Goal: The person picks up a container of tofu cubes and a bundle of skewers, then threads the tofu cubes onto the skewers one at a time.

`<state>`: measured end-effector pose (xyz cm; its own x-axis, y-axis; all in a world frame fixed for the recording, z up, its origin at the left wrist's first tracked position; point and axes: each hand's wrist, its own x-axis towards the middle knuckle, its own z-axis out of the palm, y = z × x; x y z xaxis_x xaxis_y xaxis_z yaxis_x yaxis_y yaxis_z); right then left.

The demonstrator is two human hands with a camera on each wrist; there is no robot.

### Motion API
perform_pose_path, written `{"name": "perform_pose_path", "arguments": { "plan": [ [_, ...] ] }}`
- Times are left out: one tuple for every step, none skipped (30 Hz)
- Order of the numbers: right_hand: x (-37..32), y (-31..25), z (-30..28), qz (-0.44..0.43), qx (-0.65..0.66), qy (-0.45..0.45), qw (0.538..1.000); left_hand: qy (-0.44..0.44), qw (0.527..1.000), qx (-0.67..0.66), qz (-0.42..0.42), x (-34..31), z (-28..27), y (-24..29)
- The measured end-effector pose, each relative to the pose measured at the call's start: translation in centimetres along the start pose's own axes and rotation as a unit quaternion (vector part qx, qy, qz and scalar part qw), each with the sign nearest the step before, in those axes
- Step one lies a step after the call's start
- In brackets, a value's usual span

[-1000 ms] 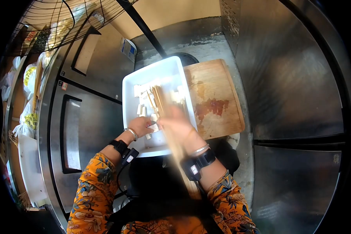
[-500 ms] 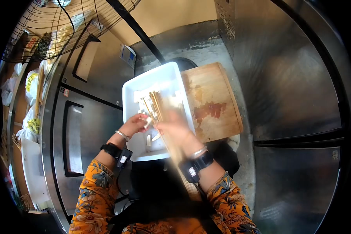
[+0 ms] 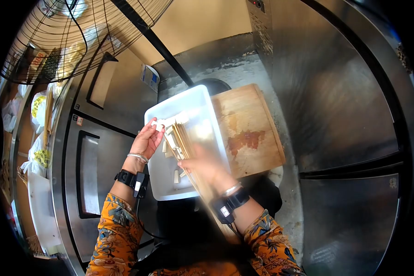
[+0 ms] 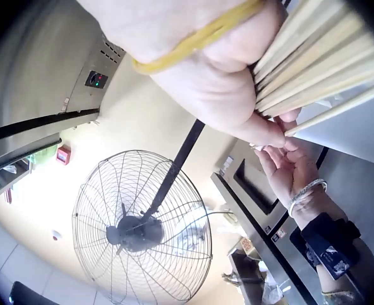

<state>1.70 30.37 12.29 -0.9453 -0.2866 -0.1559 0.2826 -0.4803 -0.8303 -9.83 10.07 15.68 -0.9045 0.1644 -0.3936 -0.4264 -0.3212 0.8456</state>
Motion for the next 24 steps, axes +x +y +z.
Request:
{"name": "perform_pose_path", "arguments": {
  "plan": [
    [0.0, -0.1, -0.1, 0.013, -0.002, -0.005, 1.0, -0.01, 1.0, 0.008, -0.004, 0.0, 0.0, 0.0],
    [0.0, -0.3, -0.1, 0.025, -0.004, -0.01, 1.0, -0.02, 1.0, 0.015, -0.008, -0.1, 0.0, 0.0],
    [0.0, -0.4, -0.1, 0.038, -0.006, -0.015, 0.999, -0.03, 0.999, 0.022, -0.011, -0.4, 0.2, 0.1],
    [0.0, -0.4, -0.1, 0.036, -0.002, -0.02, 0.999, -0.034, 0.999, 0.031, -0.011, -0.6, 0.3, 0.2],
    [0.0, -0.4, -0.2, 0.034, 0.003, -0.025, 0.999, -0.038, 0.998, 0.04, -0.011, -0.9, 0.6, 0.2],
    [0.0, -0.4, -0.1, 0.031, 0.008, -0.03, 0.999, -0.042, 0.998, 0.049, -0.01, -1.1, 0.7, 0.3],
    [0.0, -0.2, -0.1, 0.024, 0.004, -0.021, 0.999, -0.043, 0.998, 0.054, -0.009, -1.1, 0.6, 0.3],
    [0.0, 0.0, 0.0, 0.017, 0.0, -0.012, 1.0, -0.044, 0.997, 0.059, -0.007, -1.0, 0.5, 0.2],
    [0.1, 0.1, 0.0, 0.01, -0.003, -0.003, 1.0, -0.044, 0.997, 0.064, -0.006, -1.0, 0.5, 0.2],
    [0.1, 0.0, 0.0, 0.014, 0.0, -0.01, 1.0, -0.044, 0.997, 0.068, -0.005, -1.0, 0.5, 0.3],
    [0.0, -0.1, 0.0, 0.018, 0.002, -0.016, 1.0, -0.043, 0.996, 0.073, -0.003, -1.0, 0.6, 0.3],
    [0.0, -0.2, 0.0, 0.022, 0.005, -0.023, 0.999, -0.043, 0.996, 0.077, -0.002, -1.1, 0.7, 0.4],
    [0.0, -0.1, -0.1, 0.022, 0.003, -0.023, 0.999, -0.044, 0.995, 0.091, 0.001, -1.2, 0.8, 0.5],
    [0.2, 0.1, -0.2, 0.022, 0.0, -0.024, 0.999, -0.046, 0.993, 0.105, 0.004, -1.3, 1.0, 0.6],
    [0.2, 0.1, -0.2, 0.023, -0.002, -0.025, 0.999, -0.047, 0.992, 0.118, 0.007, -1.5, 1.1, 0.7],
    [0.2, 0.1, -0.1, 0.024, 0.0, -0.022, 0.999, -0.041, 0.99, 0.135, 0.012, -1.7, 1.3, 0.7],
    [0.1, 0.0, 0.0, 0.025, 0.002, -0.019, 1.0, -0.034, 0.988, 0.151, 0.016, -1.9, 1.5, 0.6],
    [0.0, -0.1, 0.0, 0.026, 0.005, -0.015, 1.0, -0.028, 0.985, 0.168, 0.02, -2.1, 1.7, 0.5],
    [0.0, -0.1, 0.0, 0.027, 0.001, -0.011, 1.0, -0.029, 0.984, 0.172, 0.018, -2.2, 1.8, 0.4],
    [0.1, 0.0, 0.0, 0.028, -0.002, -0.006, 1.0, -0.03, 0.984, 0.177, 0.016, -2.3, 1.9, 0.3],
    [0.1, 0.0, 0.0, 0.029, -0.006, -0.002, 1.0, -0.03, 0.983, 0.181, 0.014, -2.4, 1.9, 0.1],
    [0.0, 0.0, 0.0, 0.029, -0.011, 0.003, 1.0, -0.031, 0.981, 0.19, 0.028, -2.5, 2.0, -0.2],
    [0.1, 0.0, 0.1, 0.029, -0.016, 0.008, 0.999, -0.031, 0.979, 0.199, 0.043, -2.7, 2.1, -0.4],
    [0.1, 0.0, 0.2, 0.029, -0.021, 0.012, 0.999, -0.031, 0.976, 0.207, 0.057, -2.8, 2.1, -0.7]
  ]
}}
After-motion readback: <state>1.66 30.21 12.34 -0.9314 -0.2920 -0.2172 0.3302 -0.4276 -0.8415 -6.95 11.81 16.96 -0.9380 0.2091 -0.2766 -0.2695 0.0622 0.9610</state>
